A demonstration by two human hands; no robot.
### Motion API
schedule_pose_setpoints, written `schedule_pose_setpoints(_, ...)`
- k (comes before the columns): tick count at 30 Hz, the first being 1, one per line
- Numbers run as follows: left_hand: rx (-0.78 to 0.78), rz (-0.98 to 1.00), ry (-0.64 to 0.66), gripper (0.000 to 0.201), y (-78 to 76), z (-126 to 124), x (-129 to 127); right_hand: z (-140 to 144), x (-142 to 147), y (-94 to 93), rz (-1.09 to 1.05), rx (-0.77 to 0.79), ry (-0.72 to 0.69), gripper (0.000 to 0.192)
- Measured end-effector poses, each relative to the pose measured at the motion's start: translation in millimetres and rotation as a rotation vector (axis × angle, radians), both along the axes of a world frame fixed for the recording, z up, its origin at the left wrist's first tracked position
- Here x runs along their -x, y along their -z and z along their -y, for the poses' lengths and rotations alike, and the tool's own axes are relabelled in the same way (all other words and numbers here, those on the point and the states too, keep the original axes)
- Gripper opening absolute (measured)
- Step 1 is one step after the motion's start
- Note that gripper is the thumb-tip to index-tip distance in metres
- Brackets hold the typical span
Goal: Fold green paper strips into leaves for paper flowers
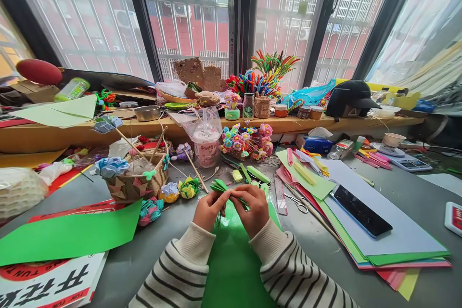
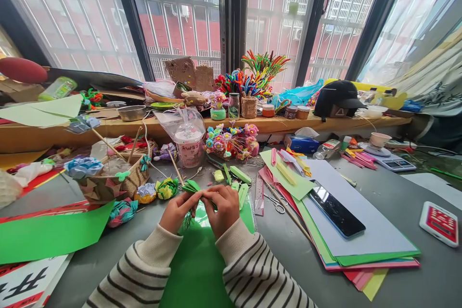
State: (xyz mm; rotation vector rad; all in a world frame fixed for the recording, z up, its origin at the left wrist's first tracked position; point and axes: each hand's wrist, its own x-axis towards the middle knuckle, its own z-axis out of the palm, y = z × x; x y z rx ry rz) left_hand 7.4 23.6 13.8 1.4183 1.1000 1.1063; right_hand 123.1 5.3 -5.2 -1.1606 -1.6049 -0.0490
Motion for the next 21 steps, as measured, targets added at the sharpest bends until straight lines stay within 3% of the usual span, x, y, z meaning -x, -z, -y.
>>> schedule_pose_setpoints(12, -0.002, 0.047, 0.002, 0.021, 0.7, -0.4, 4.3, -2.2, -3.4, -4.3, -0.169, 0.16, -0.195, 0.019)
schedule_pose_setpoints(21, -0.027, 0.057, 0.003, 0.021, 5.1, -1.0, 5.1, -1.9, -4.1, -6.2, -0.175, 0.241, -0.233, 0.021)
